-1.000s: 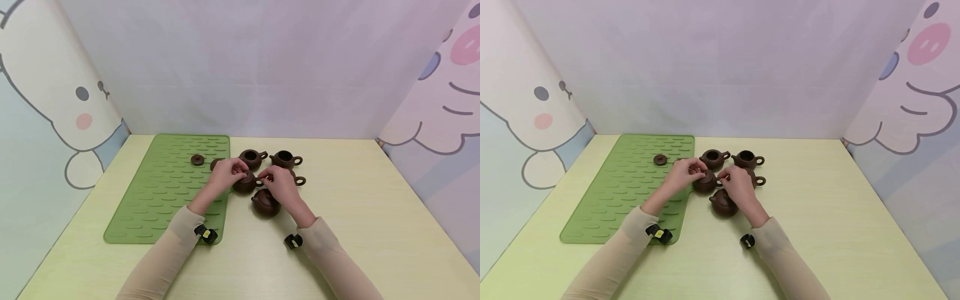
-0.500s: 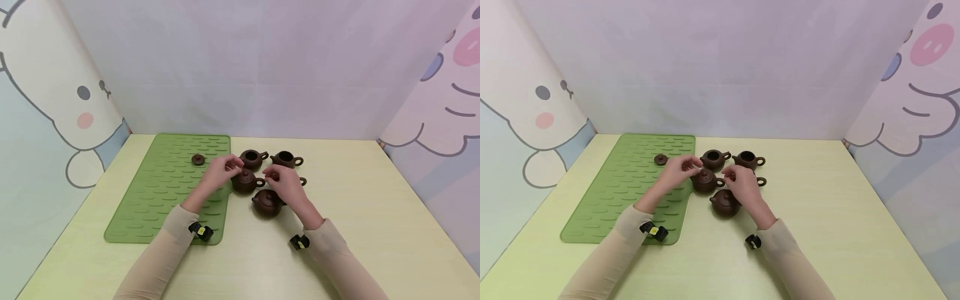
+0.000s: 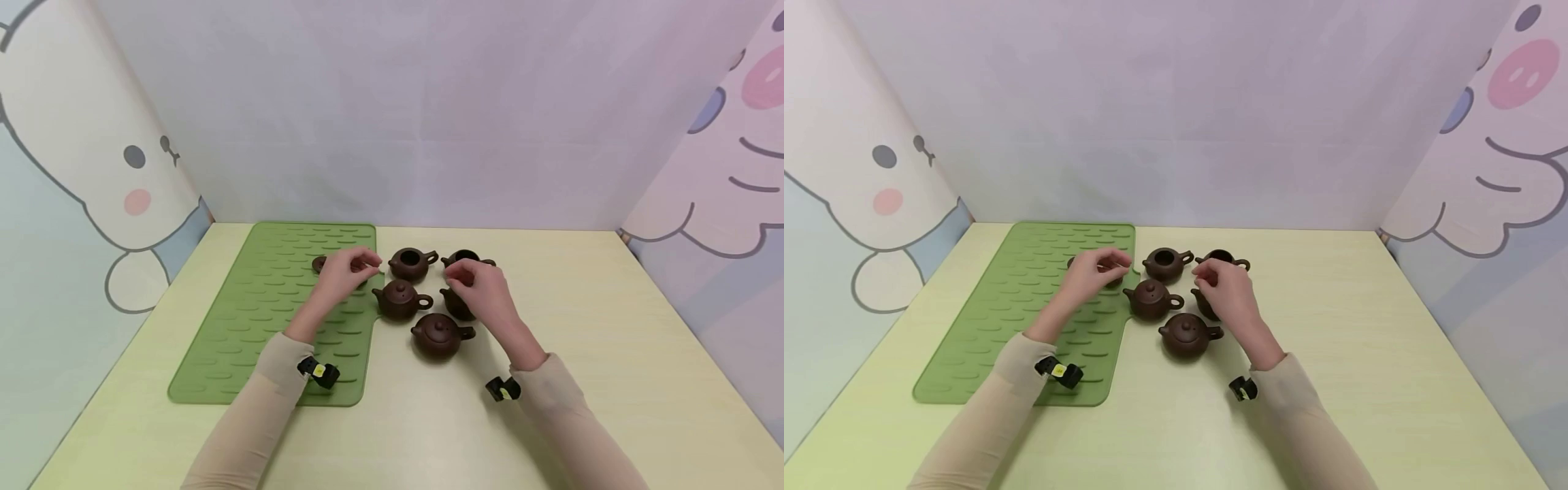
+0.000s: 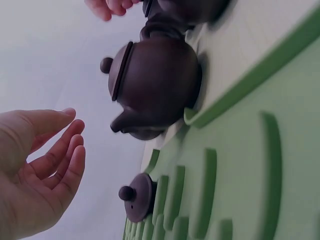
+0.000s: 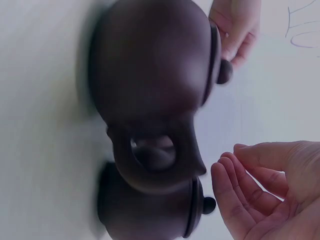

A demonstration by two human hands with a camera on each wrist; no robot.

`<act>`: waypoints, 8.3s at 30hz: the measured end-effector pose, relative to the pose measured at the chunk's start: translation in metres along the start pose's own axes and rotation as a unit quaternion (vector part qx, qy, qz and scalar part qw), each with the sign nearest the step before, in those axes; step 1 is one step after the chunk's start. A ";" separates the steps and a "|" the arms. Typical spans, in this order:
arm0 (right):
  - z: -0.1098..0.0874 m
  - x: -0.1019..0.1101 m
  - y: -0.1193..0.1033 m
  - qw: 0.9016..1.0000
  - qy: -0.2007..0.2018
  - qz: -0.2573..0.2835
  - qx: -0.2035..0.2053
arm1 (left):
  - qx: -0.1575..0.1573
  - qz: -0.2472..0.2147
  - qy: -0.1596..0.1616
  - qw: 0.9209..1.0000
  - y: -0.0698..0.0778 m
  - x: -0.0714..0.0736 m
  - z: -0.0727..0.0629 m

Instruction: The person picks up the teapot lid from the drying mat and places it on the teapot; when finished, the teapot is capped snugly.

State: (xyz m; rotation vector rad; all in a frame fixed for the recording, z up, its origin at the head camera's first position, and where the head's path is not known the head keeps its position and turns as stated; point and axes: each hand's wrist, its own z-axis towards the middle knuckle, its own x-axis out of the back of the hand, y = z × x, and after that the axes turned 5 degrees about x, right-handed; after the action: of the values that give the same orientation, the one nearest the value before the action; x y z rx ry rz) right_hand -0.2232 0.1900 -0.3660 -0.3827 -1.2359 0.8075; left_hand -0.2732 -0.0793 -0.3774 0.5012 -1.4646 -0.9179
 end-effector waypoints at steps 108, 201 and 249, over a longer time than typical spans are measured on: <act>0.030 0.018 0.102 0.996 0.007 -0.005 -0.089 | 0.009 0.048 -0.004 0.999 0.056 -0.046 0.056; 0.026 0.018 0.098 0.995 0.015 -0.003 -0.096 | 0.009 0.033 0.013 0.999 0.012 -0.021 0.058; 0.089 0.015 0.061 0.993 -0.111 0.009 -0.049 | 0.104 0.054 0.068 0.991 -0.084 0.044 0.017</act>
State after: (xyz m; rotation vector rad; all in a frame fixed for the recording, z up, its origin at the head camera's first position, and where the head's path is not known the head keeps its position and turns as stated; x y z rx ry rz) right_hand -0.3250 0.2280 -0.3681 -0.3906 -1.4863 0.8224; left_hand -0.3133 -0.1586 -0.4137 0.6202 -1.4545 -0.6366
